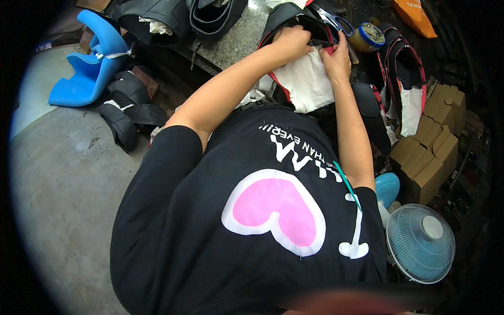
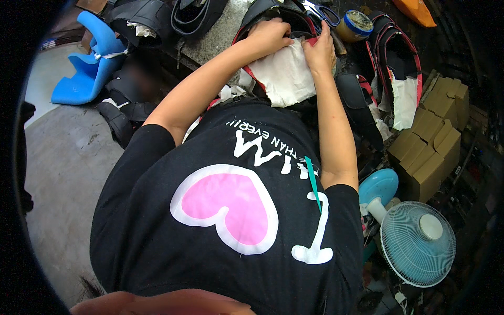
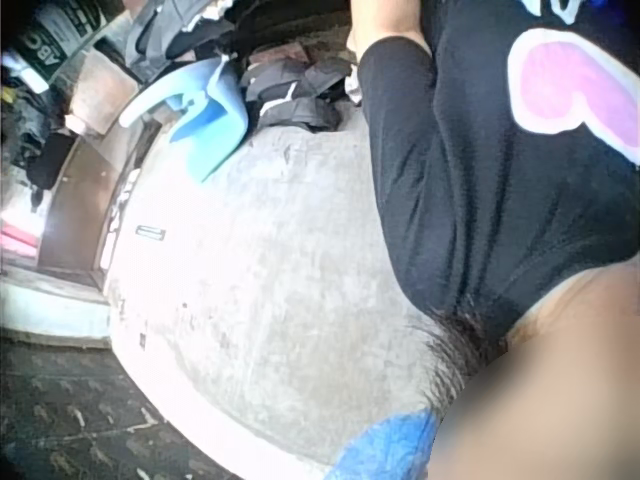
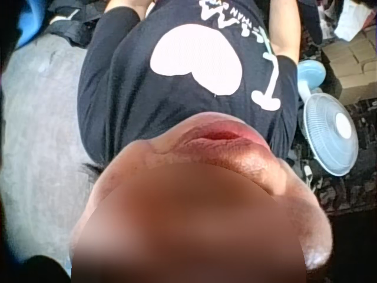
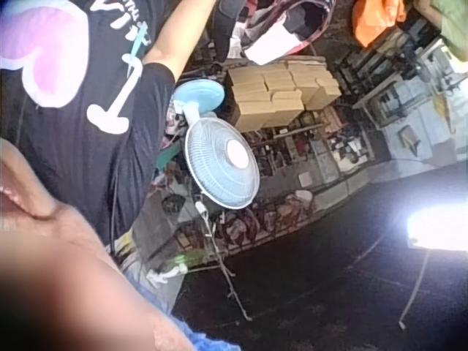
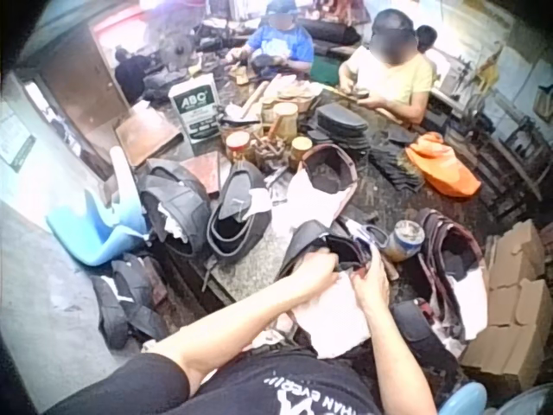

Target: The person inserts white padding into the interior of a red and black shoe, then uses scissors to trim the excess material flush with the shoe's opening. The person repeats this process on a second shoe, adjusting the padding and cutting it to fit.

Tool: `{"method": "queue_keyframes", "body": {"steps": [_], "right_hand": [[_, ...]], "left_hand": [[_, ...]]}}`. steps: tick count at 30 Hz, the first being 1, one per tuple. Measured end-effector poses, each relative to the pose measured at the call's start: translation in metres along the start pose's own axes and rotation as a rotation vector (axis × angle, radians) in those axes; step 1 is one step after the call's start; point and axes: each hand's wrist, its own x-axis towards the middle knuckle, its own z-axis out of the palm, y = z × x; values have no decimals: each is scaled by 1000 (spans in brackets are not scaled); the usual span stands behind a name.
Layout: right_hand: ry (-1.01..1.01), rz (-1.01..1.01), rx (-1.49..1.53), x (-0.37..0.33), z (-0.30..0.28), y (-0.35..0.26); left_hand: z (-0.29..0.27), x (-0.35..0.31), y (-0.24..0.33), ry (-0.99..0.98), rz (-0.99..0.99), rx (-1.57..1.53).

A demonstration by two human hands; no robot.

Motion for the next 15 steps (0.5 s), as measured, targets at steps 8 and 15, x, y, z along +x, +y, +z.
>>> {"method": "queue_keyframes", "body": {"steps": [8, 15], "right_hand": [[-91, 94, 60, -3, -13, -13], [-185, 130, -32, 0, -20, -23]], "left_hand": [[14, 12, -6, -80, -108, -84], [20, 6, -15, 54, -116, -302]]}}
